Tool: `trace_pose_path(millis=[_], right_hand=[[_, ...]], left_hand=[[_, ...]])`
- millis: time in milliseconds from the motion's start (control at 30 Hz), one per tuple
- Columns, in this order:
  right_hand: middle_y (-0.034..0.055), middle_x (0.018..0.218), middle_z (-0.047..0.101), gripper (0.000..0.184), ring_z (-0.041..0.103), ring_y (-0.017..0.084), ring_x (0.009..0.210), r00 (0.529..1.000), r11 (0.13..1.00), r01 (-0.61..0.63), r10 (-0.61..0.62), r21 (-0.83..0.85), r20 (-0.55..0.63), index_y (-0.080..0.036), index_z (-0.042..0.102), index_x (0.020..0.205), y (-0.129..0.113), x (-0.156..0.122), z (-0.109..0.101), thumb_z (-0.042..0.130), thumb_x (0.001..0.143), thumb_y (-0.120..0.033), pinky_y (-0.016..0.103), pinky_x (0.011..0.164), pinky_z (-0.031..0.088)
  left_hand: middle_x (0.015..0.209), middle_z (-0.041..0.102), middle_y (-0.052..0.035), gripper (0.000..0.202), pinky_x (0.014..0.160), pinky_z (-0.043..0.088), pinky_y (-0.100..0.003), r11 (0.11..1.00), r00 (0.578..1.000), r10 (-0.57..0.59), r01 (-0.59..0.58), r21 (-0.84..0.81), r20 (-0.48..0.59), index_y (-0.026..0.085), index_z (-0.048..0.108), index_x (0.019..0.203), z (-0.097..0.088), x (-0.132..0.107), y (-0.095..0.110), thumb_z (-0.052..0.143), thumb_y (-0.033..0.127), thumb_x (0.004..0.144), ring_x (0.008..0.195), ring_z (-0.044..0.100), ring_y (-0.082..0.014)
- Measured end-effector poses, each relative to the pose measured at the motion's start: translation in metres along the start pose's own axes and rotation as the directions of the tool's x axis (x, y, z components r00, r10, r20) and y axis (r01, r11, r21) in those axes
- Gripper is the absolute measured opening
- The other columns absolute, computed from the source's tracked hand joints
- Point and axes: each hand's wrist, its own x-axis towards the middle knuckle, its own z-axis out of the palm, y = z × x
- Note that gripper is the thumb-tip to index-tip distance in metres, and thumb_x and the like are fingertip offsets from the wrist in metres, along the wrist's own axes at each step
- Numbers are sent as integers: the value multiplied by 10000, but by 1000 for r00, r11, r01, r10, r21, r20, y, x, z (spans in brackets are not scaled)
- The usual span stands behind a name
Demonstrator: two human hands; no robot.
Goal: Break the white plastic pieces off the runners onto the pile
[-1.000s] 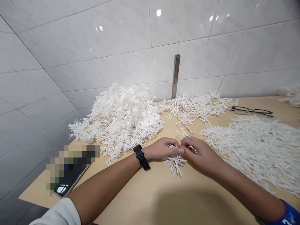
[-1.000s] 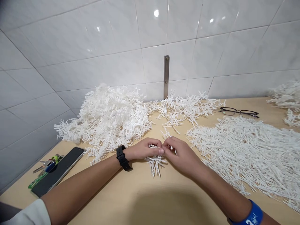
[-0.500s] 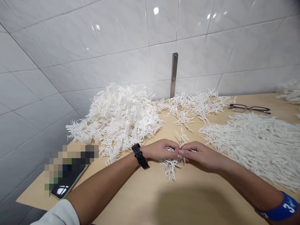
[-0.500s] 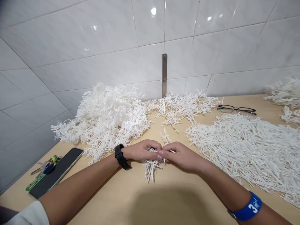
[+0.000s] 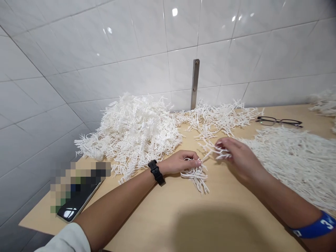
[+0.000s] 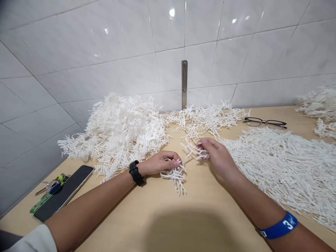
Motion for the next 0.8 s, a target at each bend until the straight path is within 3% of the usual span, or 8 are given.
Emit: trace_pose_path(millis=[133,267,367,433,500,567,667,800], right_hand=[[23,783,620,116,552,139,672,871,981,173,-196,-92,-450,-191,605,730,-6,18,-19,568,731,-301,289,637,454],[31,850,629,177,585,205,835,747,926,238,-368,-293,-554,-227,654,755,-13,17,-32,528,673,-133,342,744,436],[32,917,645,240,587,243,951,716,815,346,-550,-465,-431,-272,646,784,-19,1,-25,492,717,-101,357,795,431],[31,833,647,174,599,238,850,781,746,438,-592,-502,-198,-263,624,803,-20,-11,-14,486,798,-158,349,742,436],[21,695,615,155,569,215,690,866,720,474,-485,-507,120,-237,604,768,-19,-22,-2,490,871,-259,329,646,410],[15,634,590,256,529,192,614,879,682,466,-285,-563,382,-222,586,718,-16,-28,7,491,914,-355,313,590,363],[12,637,593,322,512,179,593,875,624,425,-100,-655,473,-221,594,733,-7,-31,15,492,931,-454,298,553,313],[8,651,586,321,505,173,601,884,636,401,-78,-659,462,-220,573,743,0,-28,17,500,926,-472,291,554,306]], left_hand=[[678,487,28,448,526,317,-213,1000,999,-17,17,-11,-50,162,561,800,0,0,1,671,596,782,565,408,-73],[772,540,-1,417,574,345,-211,999,996,32,-32,1,-88,160,568,805,0,1,3,680,561,790,644,449,-79],[781,536,3,406,554,325,-210,999,995,24,-27,-30,-100,157,560,810,2,0,4,696,539,784,617,433,-66],[746,517,19,401,533,305,-211,999,995,-2,-2,-45,-99,159,558,826,4,0,4,700,531,782,577,409,-58],[713,508,34,393,520,289,-213,998,995,-26,20,-67,-93,161,560,859,6,-1,3,704,519,782,544,388,-54],[710,522,35,367,534,303,-216,997,996,-19,12,-76,-90,158,571,883,7,0,3,707,485,785,546,392,-57],[763,571,12,261,635,373,-228,998,993,63,-66,-23,-95,146,599,873,9,1,1,691,379,797,645,466,-86],[848,613,-18,124,770,415,-250,985,983,147,-134,109,-112,150,600,851,12,3,-1,636,257,800,795,531,-132]])
